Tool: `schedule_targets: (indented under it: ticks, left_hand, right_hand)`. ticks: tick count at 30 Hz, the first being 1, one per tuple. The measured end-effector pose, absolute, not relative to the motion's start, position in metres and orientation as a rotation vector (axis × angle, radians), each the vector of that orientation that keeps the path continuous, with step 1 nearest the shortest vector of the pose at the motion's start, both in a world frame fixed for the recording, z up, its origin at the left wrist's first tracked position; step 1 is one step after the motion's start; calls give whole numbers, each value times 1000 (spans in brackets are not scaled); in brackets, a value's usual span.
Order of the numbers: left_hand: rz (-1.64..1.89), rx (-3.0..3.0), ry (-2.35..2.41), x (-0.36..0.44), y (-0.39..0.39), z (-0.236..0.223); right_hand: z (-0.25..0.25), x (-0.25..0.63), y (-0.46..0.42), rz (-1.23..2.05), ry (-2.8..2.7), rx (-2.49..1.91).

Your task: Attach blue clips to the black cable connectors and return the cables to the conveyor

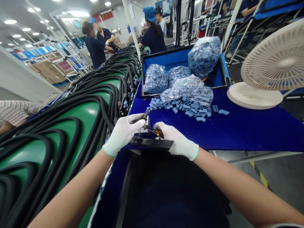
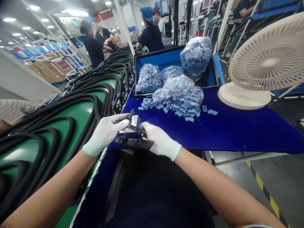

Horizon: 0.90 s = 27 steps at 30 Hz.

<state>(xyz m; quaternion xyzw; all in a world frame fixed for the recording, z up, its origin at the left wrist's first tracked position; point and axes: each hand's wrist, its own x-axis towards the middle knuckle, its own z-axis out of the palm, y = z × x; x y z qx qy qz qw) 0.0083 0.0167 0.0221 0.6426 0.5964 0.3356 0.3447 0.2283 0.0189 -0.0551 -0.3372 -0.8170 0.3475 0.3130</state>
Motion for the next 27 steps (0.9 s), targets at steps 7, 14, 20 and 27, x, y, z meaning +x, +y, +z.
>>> schedule_targets:
  ticks: [7, 14, 20, 27]
  left_hand:
    - [835, 1668, 1627, -2, 17, 16]
    - [908, 1682, 1619, 1, 21, 17]
    - [1095, 1289, 1300, -1, 37, 1]
    - [1114, 1119, 1101, 0, 33, -1]
  right_hand:
    - [-68, 219, 33, 843, -2295, -1029]
    - [-77, 209, 36, 677, -2308, -1157]
    - [-55, 256, 40, 509, -2452, -1028]
    - [-50, 252, 1, 1136, -1912, -901]
